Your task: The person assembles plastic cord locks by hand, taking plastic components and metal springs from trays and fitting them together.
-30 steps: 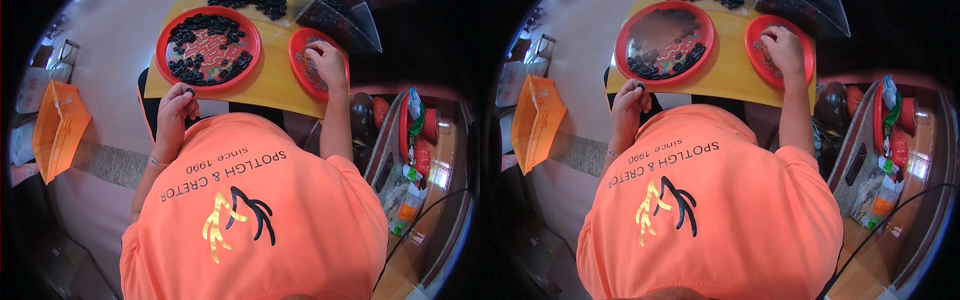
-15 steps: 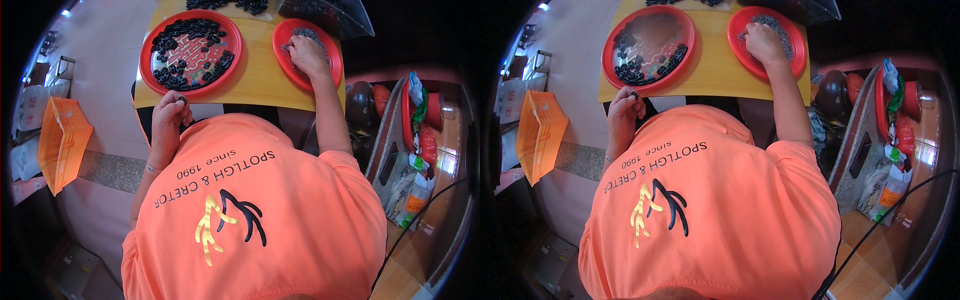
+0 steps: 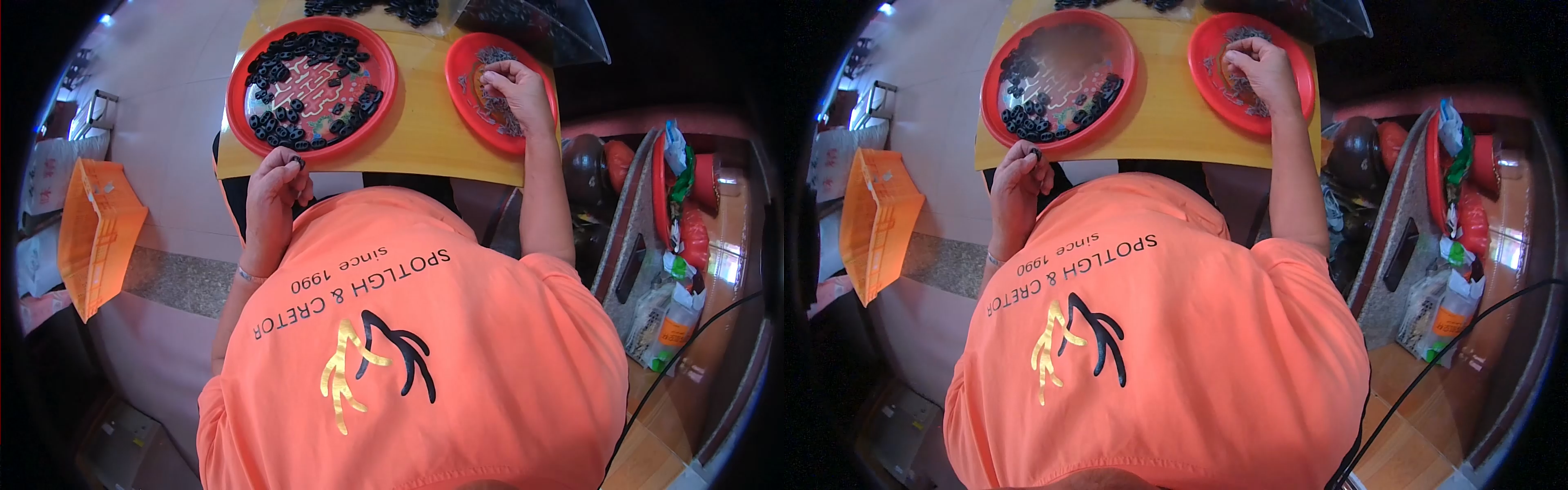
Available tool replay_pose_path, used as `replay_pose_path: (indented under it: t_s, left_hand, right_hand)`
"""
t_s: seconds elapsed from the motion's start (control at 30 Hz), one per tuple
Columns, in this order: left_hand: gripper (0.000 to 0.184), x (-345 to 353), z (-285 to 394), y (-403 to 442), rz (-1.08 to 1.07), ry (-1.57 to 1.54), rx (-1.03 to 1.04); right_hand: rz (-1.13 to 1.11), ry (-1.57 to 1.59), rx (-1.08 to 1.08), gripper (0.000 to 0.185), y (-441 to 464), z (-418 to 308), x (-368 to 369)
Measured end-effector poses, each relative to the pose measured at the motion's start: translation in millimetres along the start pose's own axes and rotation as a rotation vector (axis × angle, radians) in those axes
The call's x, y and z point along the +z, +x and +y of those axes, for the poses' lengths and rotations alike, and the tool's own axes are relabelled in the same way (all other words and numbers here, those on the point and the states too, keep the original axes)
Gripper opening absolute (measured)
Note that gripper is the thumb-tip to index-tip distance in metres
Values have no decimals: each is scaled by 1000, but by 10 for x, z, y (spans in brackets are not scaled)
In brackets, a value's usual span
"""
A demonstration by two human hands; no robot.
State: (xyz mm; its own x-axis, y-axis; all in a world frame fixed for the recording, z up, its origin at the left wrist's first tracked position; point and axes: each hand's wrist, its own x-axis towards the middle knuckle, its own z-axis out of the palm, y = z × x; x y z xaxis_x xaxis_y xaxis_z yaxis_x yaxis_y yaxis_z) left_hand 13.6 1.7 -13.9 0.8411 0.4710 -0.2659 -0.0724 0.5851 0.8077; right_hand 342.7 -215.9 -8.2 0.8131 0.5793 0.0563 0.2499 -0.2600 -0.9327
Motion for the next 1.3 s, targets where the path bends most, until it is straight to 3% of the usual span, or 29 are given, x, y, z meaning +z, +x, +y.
replay_pose_path:
  t_s: [0.07, 0.27, 0.47, 0.57, 0.67, 0.77, 0.87, 1.0, 1.3]
  left_hand:
    - [8, 3, 8, 1, -6, -5, 7]
    - [12, -68, 5, 0, -60, -2, 19]
    - [11, -92, -11, -20, -45, -12, 22]
    - [10, -88, -6, -29, -45, -7, 22]
    - [10, -92, -18, -26, -46, -12, 13]
    - [9, -54, -6, -45, -36, 11, 4]
    - [9, -31, -12, -38, -45, 24, -8]
    - [9, 17, -9, -33, -7, 47, 4]
    - [9, -37, 3, 10, -60, 47, -27]
  right_hand:
    - [21, 41, 32, 16, 0, -42, 26]
    - [204, -809, -152, 29, 12, -84, -10]
    - [255, -1042, -80, 29, -17, -178, 43]
    - [194, -1094, 4, 26, 17, -222, 44]
    - [337, -1097, -308, 20, 22, -124, 72]
    - [144, -930, -507, 17, 53, -177, 131]
    - [-20, -961, -580, 17, 163, -108, 174]
    - [-154, -1044, -391, 17, 201, -115, 205]
    - [-32, -1002, -419, 19, 157, -142, 38]
